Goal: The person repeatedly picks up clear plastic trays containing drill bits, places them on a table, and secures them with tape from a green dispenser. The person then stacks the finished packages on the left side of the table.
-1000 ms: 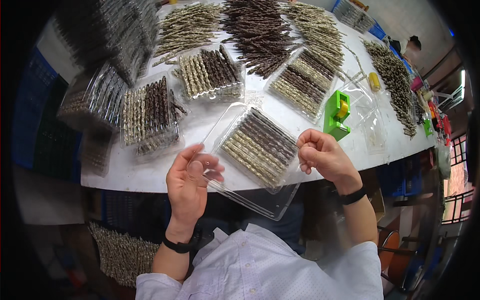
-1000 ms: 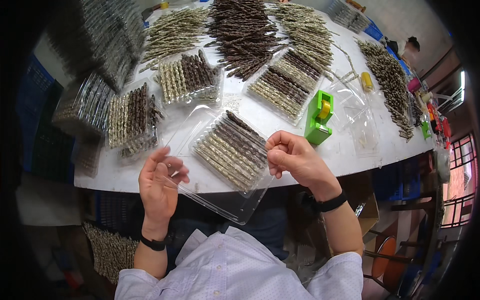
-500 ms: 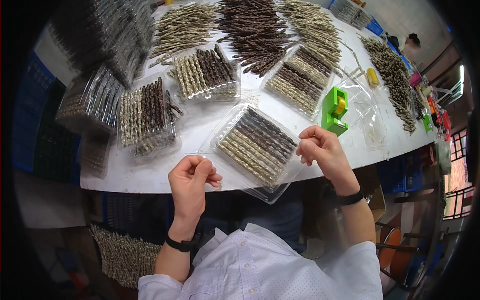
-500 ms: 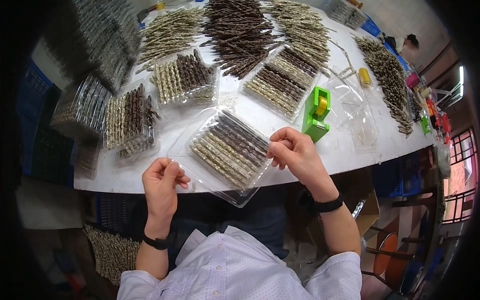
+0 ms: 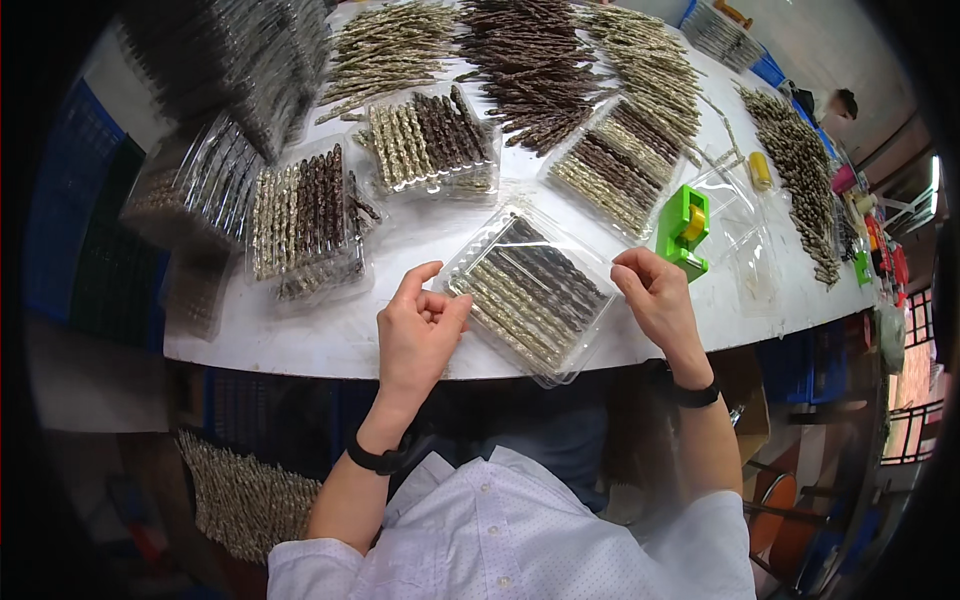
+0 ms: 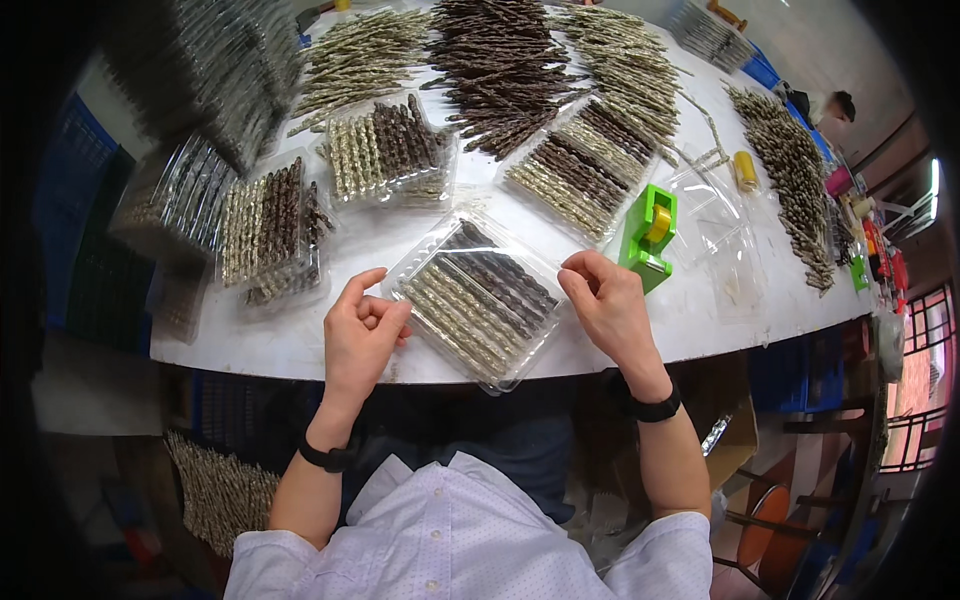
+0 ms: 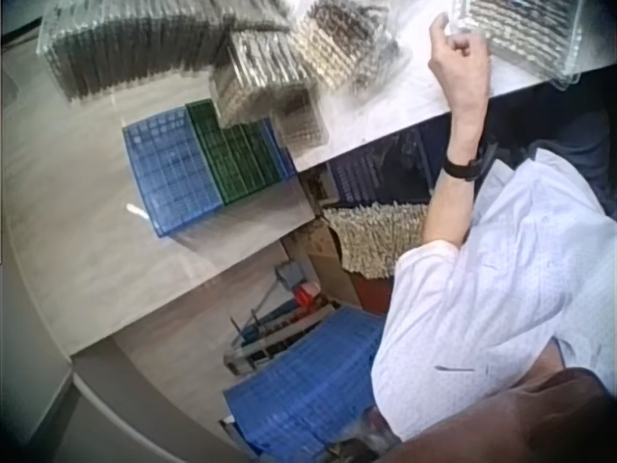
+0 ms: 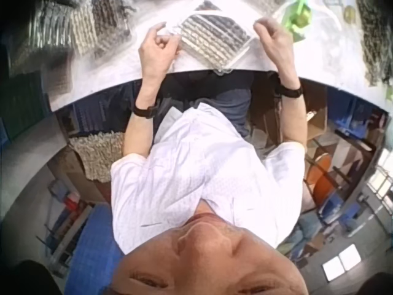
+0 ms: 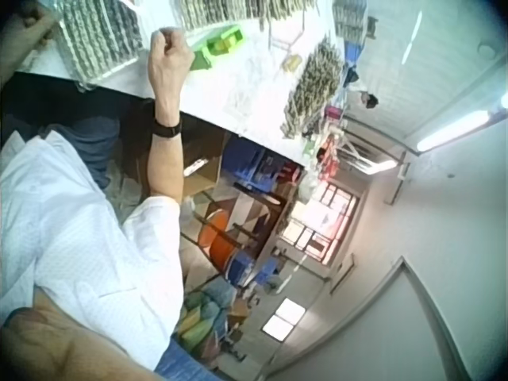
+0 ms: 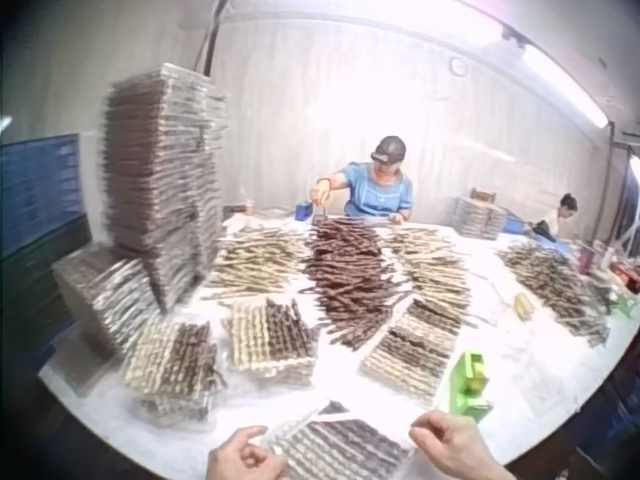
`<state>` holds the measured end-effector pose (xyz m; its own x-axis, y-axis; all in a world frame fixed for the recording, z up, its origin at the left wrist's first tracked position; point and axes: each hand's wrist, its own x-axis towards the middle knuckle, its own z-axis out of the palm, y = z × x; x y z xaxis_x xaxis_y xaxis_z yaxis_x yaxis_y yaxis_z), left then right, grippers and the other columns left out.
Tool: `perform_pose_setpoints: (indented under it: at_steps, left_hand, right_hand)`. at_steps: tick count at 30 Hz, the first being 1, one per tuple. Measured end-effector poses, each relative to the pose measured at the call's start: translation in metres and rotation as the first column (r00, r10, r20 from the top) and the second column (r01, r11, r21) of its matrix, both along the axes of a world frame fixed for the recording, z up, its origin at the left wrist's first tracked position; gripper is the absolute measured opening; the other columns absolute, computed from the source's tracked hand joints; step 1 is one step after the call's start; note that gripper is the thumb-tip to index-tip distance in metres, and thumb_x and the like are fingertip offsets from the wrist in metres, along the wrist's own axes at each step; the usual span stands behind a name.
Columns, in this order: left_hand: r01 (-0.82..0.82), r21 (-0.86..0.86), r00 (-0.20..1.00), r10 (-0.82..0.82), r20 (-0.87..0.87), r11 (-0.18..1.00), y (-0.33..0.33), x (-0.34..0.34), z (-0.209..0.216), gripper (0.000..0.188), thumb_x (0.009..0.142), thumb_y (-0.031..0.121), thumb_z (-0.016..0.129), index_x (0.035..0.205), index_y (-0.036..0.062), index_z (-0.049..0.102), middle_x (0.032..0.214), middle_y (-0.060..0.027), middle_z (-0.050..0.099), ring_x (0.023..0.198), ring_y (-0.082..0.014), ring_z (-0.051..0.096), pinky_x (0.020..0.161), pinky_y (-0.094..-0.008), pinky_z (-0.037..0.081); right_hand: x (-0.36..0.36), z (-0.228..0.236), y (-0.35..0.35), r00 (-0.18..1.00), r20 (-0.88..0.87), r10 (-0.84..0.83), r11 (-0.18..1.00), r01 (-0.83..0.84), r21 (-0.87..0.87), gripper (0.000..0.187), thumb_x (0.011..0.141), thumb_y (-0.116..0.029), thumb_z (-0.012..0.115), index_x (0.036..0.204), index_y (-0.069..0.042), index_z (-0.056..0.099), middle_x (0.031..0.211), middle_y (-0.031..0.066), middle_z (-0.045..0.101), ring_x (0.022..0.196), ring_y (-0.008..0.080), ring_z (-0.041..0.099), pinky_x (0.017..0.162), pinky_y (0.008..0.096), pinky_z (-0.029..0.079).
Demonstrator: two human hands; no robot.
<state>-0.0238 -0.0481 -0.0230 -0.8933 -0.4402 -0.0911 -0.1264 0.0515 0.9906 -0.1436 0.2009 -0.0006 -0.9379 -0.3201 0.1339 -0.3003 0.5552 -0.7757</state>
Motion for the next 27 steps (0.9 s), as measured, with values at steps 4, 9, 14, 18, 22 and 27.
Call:
perform_pose_setpoints:
  at_steps: [4,9,14,18,22,27]
  left_hand:
    - [0.019,-0.203,0.999,-0.013,0.034,0.979,-0.004,0.0,-0.008,0.044,0.085,0.006,0.067,0.123,-0.0099,0.051,0.07,-0.008,0.066,0.059,-0.0094,0.062,0.052,-0.0222,0.049]
    - [0.011,-0.289,1.0,-0.012,-0.002,0.957,-0.009,-0.001,-0.015,0.044,0.084,0.007,0.068,0.121,-0.0106,0.053,0.068,-0.0085,0.066,0.056,-0.0093,0.062,0.049,-0.0225,0.048]
    - [0.034,-0.402,0.998,-0.013,0.057,0.915,-0.008,-0.002,-0.001,0.042,0.081,0.011,0.07,0.117,-0.0072,0.057,0.071,-0.0125,0.066,0.059,-0.0185,0.064,0.057,-0.0311,0.051]
    - [0.081,-0.649,0.995,-0.022,0.098,0.757,-0.006,0.001,0.008,0.043,0.078,0.013,0.072,0.116,-0.0024,0.059,0.103,-0.02,0.065,0.086,-0.0276,0.066,0.073,-0.037,0.052]
    - [-0.009,-0.854,0.98,-0.166,-0.111,0.521,-0.003,0.002,0.005,0.046,0.075,0.013,0.075,0.118,0.0025,0.061,0.129,-0.0223,0.051,0.112,-0.0347,0.053,0.092,-0.0405,0.044]
    - [0.132,-0.894,0.936,-0.35,-0.029,0.428,0.006,0.002,-0.004,0.055,0.079,0.025,0.074,0.124,-0.0006,0.057,0.137,-0.0274,0.044,0.134,-0.0431,0.035,0.109,-0.0505,0.03]
  right_hand:
    - [0.002,0.002,0.0,1.0,-0.013,0.027,0.997,-0.026,0.073,0.017,0.085,-0.014,0.063,0.088,0.002,0.066,0.068,0.0096,0.062,0.056,0.0131,0.055,0.054,0.0287,0.044]
    - [0.002,0.002,-0.001,0.997,0.028,0.07,0.994,-0.072,0.08,0.017,0.084,-0.015,0.064,0.087,0.002,0.066,0.07,0.0106,0.063,0.055,0.0144,0.056,0.055,0.0295,0.045]
    - [-0.001,-0.001,-0.003,0.996,-0.011,0.083,0.985,-0.081,0.15,0.019,0.085,-0.018,0.063,0.087,0.001,0.067,0.07,0.0133,0.065,0.057,0.0194,0.06,0.057,0.0318,0.047]
    - [-0.003,0.003,-0.004,0.995,-0.031,0.096,0.976,-0.088,0.197,0.019,0.085,-0.019,0.062,0.086,-0.001,0.068,0.069,0.0148,0.065,0.057,0.0233,0.062,0.059,0.0332,0.049]
    - [-0.004,-0.002,-0.004,0.995,-0.039,0.095,0.974,-0.085,0.209,0.018,0.085,-0.02,0.062,0.085,-0.003,0.069,0.069,0.0154,0.065,0.058,0.027,0.062,0.059,0.0354,0.049]
    - [0.001,0.003,-0.006,0.983,-0.104,0.152,0.919,-0.101,0.381,0.017,0.087,-0.022,0.061,0.083,-0.006,0.068,0.07,0.0151,0.065,0.064,0.0327,0.063,0.059,0.0404,0.049]
